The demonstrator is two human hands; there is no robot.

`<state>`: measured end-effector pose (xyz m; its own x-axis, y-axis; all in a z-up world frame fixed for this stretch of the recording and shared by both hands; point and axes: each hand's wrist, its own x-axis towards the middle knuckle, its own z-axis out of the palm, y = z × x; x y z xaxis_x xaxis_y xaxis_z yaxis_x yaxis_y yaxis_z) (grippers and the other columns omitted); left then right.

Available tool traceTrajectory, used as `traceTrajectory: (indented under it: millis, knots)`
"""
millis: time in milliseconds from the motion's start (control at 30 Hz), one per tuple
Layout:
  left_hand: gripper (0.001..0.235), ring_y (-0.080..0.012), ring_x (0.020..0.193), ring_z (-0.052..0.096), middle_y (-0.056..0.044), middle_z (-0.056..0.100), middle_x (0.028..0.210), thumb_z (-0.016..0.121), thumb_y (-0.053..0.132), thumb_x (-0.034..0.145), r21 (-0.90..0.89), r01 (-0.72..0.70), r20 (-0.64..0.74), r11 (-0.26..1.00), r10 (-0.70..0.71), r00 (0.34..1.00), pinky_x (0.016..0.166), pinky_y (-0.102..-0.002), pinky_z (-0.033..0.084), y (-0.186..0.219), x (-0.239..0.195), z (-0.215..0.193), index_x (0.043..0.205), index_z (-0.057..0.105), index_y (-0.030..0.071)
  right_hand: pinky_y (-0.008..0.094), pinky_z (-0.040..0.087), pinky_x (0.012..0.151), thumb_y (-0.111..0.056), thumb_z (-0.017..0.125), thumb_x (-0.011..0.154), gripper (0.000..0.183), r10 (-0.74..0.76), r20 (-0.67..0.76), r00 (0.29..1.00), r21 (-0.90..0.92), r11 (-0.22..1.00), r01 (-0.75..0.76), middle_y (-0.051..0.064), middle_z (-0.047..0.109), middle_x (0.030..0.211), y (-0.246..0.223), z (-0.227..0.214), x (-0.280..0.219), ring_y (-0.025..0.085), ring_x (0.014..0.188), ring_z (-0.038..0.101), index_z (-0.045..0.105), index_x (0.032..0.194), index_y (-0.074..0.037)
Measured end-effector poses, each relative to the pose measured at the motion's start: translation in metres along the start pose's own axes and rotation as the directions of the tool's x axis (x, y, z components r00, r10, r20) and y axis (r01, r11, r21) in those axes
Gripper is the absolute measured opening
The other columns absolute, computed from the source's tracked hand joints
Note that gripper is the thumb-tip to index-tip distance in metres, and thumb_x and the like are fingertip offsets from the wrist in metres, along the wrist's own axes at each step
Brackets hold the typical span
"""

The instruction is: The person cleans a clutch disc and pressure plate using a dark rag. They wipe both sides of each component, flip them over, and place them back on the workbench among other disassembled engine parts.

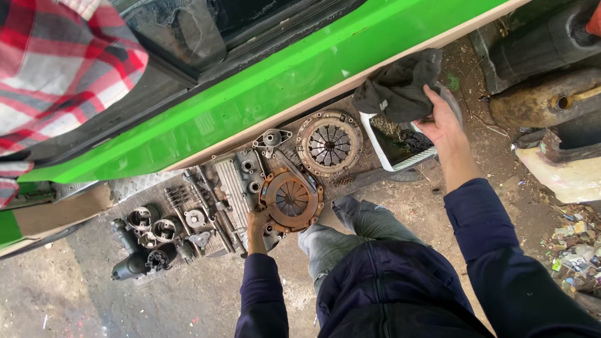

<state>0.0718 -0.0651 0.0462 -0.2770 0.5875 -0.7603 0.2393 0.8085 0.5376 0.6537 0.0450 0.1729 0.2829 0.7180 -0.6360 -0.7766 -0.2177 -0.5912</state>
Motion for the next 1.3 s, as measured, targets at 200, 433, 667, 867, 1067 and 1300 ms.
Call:
traceTrajectory:
  millis: [200,433,667,867,1067,1300]
  knots:
    - [0.059,-0.0244,0.085,0.072,-0.015,0.077,0.103,0.093,0.032,0.070,-0.116,0.002,0.015,0.993,0.000,1.000,0.075,-0.036,0.056,-0.009,-0.010,0.016,0.113,0.074,-0.003,0.054,0.053,0.097,-0.045,0.073,0.084,0.064,-0.089,-0.035,0.995,-0.073,0.994,0.087,0.009,0.060,0.136,-0.012,0.047,-0.059,0.030,0.123,0.061,0.051,0.137,-0.016]
    - [0.062,-0.0245,0.089,0.070,-0.015,0.076,0.108,0.093,0.029,0.070,-0.251,-0.042,0.011,0.967,0.046,0.999,0.077,-0.036,0.056,-0.009,-0.013,0.023,0.119,0.071,-0.003,0.052,0.049,0.115,-0.047,0.072,0.094,0.072,-0.197,0.138,0.971,0.209,0.964,0.166,0.017,0.061,0.147,-0.031,0.057,-0.099,0.035,0.136,0.060,0.052,0.148,-0.002]
    - [0.066,-0.0245,0.093,0.069,-0.014,0.074,0.112,0.093,0.026,0.070,-0.390,-0.108,-0.029,0.915,0.105,0.994,0.079,-0.035,0.056,0.000,-0.004,0.027,0.124,0.069,-0.003,0.053,0.049,0.121,-0.040,0.065,0.100,0.058,-0.307,0.327,0.894,0.266,0.937,0.224,0.014,0.068,0.145,-0.062,0.074,-0.158,0.033,0.139,0.066,0.056,0.146,-0.006]
    - [0.080,-0.0276,0.110,0.062,-0.014,0.064,0.129,0.090,0.033,0.076,-0.181,0.026,-0.036,0.983,-0.033,0.999,0.092,-0.038,0.051,0.004,-0.004,0.024,0.141,0.054,0.003,0.047,0.051,0.115,-0.032,0.064,0.112,0.045,-0.440,0.285,0.852,0.419,0.856,0.302,0.012,0.065,0.144,-0.085,0.067,-0.188,0.030,0.131,0.061,0.059,0.147,-0.005]
    - [0.094,-0.0324,0.125,0.060,-0.018,0.060,0.144,0.076,0.058,0.079,-0.376,0.030,0.072,0.926,-0.003,0.997,0.098,-0.043,0.051,0.004,-0.017,0.015,0.149,0.052,0.001,0.043,0.047,0.121,-0.044,0.063,0.110,0.055,-0.530,0.361,0.767,0.291,0.846,0.447,0.009,0.060,0.148,-0.086,0.070,-0.225,0.026,0.136,0.057,0.055,0.151,-0.008]
    - [0.105,-0.0348,0.135,0.054,-0.022,0.050,0.151,0.068,0.070,0.086,-0.454,0.150,0.115,0.878,-0.109,0.987,0.108,-0.046,0.049,0.024,-0.024,0.010,0.152,0.033,-0.004,0.047,0.054,0.119,-0.060,0.065,0.090,0.072,-0.318,0.373,0.872,-0.022,0.936,0.351,0.006,0.063,0.145,-0.021,0.121,-0.237,0.028,0.138,0.064,0.053,0.143,-0.013]
